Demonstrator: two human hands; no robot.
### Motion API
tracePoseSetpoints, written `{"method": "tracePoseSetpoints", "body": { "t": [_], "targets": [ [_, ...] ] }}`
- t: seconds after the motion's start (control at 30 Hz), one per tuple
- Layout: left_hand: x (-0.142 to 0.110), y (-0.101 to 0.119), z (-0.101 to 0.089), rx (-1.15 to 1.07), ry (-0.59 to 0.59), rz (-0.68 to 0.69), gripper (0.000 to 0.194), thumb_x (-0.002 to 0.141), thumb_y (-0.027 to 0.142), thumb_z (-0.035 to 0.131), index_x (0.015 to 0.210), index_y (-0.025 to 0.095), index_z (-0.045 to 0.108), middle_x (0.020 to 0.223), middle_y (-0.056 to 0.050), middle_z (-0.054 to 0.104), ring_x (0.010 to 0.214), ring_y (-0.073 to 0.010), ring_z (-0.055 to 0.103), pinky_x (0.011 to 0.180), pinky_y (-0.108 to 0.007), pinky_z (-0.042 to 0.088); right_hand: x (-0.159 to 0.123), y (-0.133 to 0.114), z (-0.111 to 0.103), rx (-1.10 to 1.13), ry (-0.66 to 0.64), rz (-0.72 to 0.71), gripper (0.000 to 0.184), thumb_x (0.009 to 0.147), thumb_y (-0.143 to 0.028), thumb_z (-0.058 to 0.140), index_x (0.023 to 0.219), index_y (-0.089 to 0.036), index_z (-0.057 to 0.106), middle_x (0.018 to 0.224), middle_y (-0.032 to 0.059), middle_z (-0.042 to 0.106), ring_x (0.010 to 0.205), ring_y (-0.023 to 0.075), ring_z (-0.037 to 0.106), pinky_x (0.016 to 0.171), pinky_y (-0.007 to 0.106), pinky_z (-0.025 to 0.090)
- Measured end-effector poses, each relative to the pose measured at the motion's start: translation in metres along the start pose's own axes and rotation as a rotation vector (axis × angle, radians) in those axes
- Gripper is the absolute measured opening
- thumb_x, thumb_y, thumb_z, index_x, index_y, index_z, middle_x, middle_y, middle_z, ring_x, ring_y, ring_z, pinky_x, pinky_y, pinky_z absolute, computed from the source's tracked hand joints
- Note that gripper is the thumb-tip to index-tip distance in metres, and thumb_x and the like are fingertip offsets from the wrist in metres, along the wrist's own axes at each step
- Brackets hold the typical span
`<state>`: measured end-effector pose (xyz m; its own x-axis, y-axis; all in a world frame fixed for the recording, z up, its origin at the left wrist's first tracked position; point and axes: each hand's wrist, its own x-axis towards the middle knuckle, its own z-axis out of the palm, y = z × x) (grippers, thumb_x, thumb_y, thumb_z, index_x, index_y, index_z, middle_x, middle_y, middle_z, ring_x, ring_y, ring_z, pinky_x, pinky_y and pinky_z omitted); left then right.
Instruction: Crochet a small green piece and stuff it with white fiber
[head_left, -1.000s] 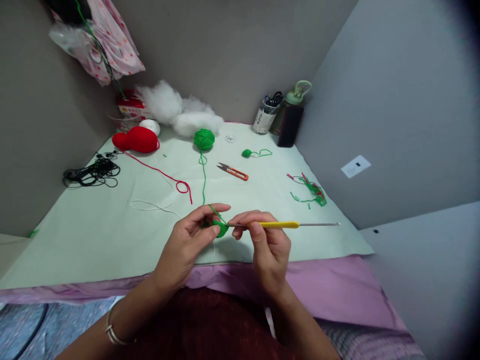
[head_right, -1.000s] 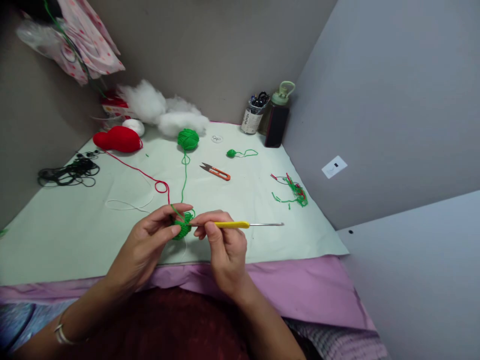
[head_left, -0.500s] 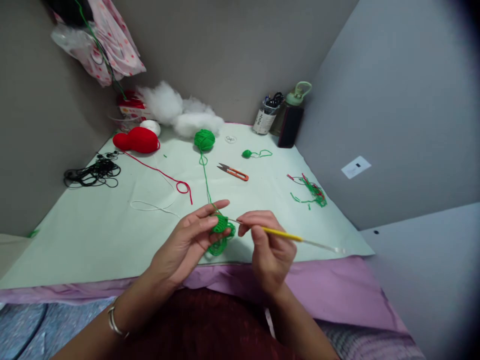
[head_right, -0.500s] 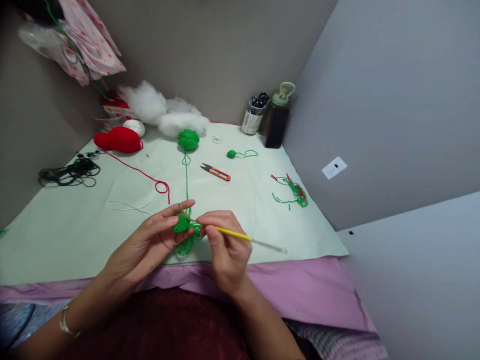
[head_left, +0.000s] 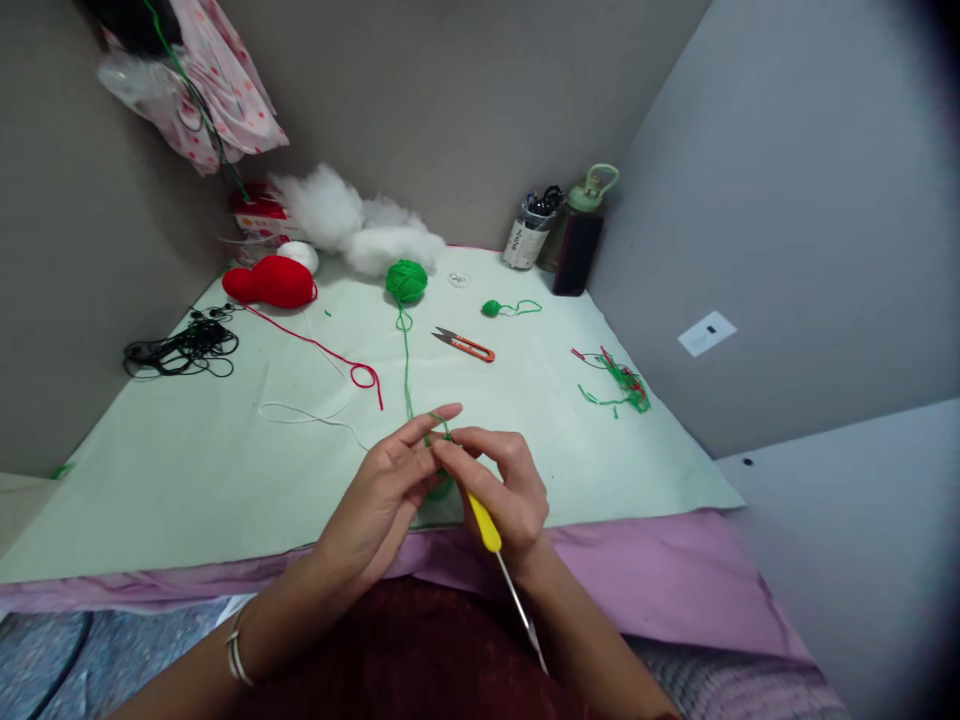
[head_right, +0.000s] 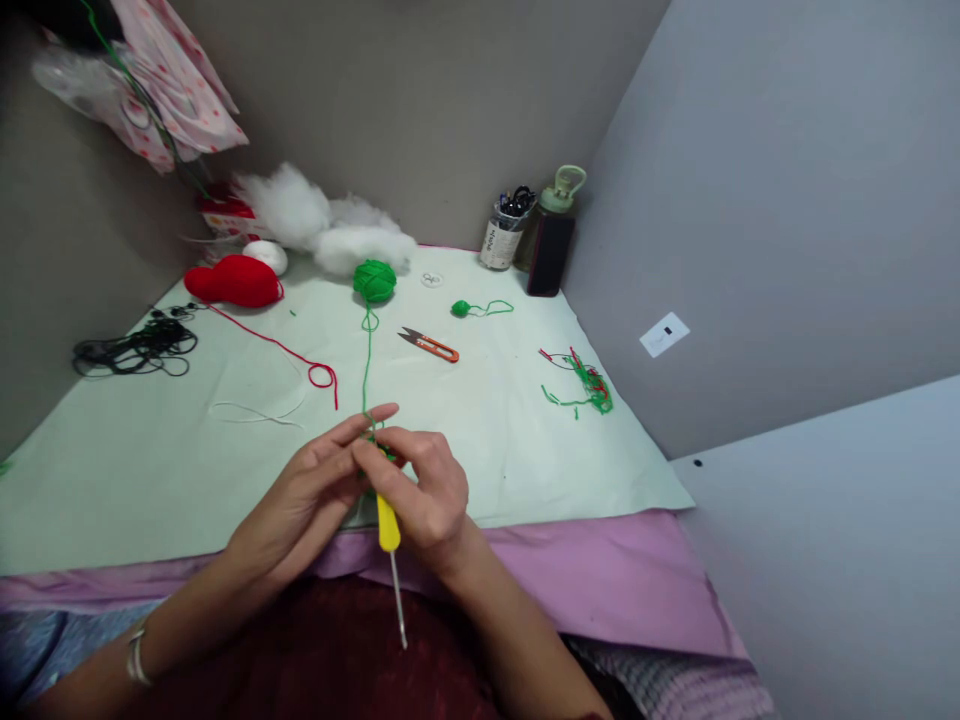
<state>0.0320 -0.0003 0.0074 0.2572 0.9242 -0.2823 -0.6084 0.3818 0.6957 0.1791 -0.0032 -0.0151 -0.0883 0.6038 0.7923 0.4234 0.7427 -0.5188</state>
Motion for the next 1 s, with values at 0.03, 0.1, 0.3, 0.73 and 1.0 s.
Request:
{"method": "tracePoseSetpoints", "body": {
  "t": [0.03,0.1,0.3,0.73,1.0],
  "targets": [
    [0.001,0.001,-0.001,-0.039,-0.022,-0.048,0.034,0.084,0.025,0.086,0.117,0.021,0.083,0.103,-0.004,0.075,0.097,-0.0154,0.067,0.089,-0.024,0.053,0.0,0.001,-0.001,0.013,0.013,0.014,0.037,0.097,-0.007,0.065,0.121,-0.031,0.078,0.109,0.0074,0.078,0.097,0.0216,0.074,0.079,0.036,0.063],
    [0.002,0.005,-0.003,-0.082,-0.038,-0.076,0.026,0.084,0.023,0.084,0.11,0.019,0.085,0.107,-0.005,0.074,0.097,-0.016,0.067,0.095,-0.029,0.055,0.002,0.003,-0.003,0.128,0.07,0.162,0.028,0.099,-0.011,0.064,0.113,-0.029,0.08,0.099,0.0055,0.078,0.089,0.0201,0.073,0.075,0.035,0.061],
    [-0.001,0.005,-0.002,0.1,-0.018,0.073,0.034,0.081,0.022,0.087,0.115,0.025,0.084,0.093,-0.001,0.071,0.092,-0.0171,0.065,0.095,-0.031,0.05,0.011,0.002,0.0,0.541,0.132,0.489,0.018,0.101,-0.033,0.066,0.094,-0.024,0.079,0.087,0.0037,0.073,0.067,0.0149,0.065,0.059,0.03,0.054],
    [-0.004,0.003,-0.007,0.281,-0.008,0.146,0.03,0.085,0.029,0.084,0.116,0.031,0.084,0.099,-0.003,0.07,0.105,-0.0221,0.061,0.099,-0.034,0.042,0.009,0.009,0.0,0.695,0.083,0.633,0.023,0.102,-0.04,0.064,0.093,-0.021,0.074,0.086,0.0038,0.076,0.066,0.0134,0.063,0.063,0.028,0.054],
    [-0.003,0.003,-0.017,0.504,-0.032,0.289,0.028,0.091,0.027,0.08,0.116,0.038,0.084,0.105,-0.001,0.072,0.102,-0.0171,0.063,0.094,-0.028,0.048,0.012,0.004,-0.011,0.52,-0.034,0.449,0.02,0.108,-0.025,0.053,0.101,-0.022,0.072,0.093,0.0029,0.075,0.075,0.0134,0.069,0.073,0.029,0.058]
  ]
}}
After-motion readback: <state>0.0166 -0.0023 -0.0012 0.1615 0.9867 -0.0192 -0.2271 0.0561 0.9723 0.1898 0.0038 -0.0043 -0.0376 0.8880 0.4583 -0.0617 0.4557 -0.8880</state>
